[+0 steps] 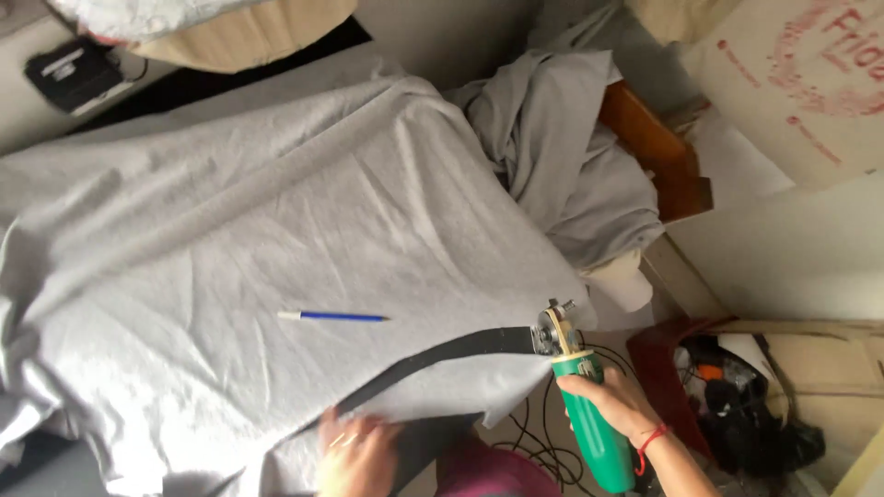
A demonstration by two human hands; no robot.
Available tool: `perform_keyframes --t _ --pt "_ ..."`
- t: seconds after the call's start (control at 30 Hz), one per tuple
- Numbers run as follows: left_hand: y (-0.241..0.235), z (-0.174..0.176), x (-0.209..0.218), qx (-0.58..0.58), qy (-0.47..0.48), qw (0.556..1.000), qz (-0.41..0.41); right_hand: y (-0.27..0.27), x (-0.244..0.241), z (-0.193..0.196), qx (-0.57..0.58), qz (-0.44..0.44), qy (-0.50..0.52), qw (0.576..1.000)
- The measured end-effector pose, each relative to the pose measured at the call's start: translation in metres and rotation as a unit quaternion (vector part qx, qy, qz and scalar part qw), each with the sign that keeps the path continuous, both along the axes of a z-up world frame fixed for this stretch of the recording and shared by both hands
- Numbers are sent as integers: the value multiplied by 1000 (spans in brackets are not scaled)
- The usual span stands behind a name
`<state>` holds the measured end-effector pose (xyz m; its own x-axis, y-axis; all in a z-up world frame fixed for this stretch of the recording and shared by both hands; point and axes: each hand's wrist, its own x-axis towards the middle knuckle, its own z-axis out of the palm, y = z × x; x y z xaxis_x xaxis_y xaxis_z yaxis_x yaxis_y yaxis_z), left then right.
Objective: Marking fabric with a cardboard pattern and pen, then cutting the shapes out using a rotary cutter and scissors.
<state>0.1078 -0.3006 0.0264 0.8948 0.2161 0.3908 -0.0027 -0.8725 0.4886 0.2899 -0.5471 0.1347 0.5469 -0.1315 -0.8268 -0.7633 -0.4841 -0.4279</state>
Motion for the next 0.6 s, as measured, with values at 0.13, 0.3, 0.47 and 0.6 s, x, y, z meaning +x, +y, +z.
perform_keyframes --t 0.13,0.3,0.47,0.6 --pt "-52 20 52 -55 122 986 -98 -1 14 5 -19 111 28 993" --pt "-91 16 84 -34 79 989 -117 5 32 -2 10 132 10 991" --pt "-112 15 85 -68 78 991 -89 12 47 -8 21 137 17 990" --pt "-109 8 94 -31 110 992 -51 -12 73 -14 86 151 52 983"
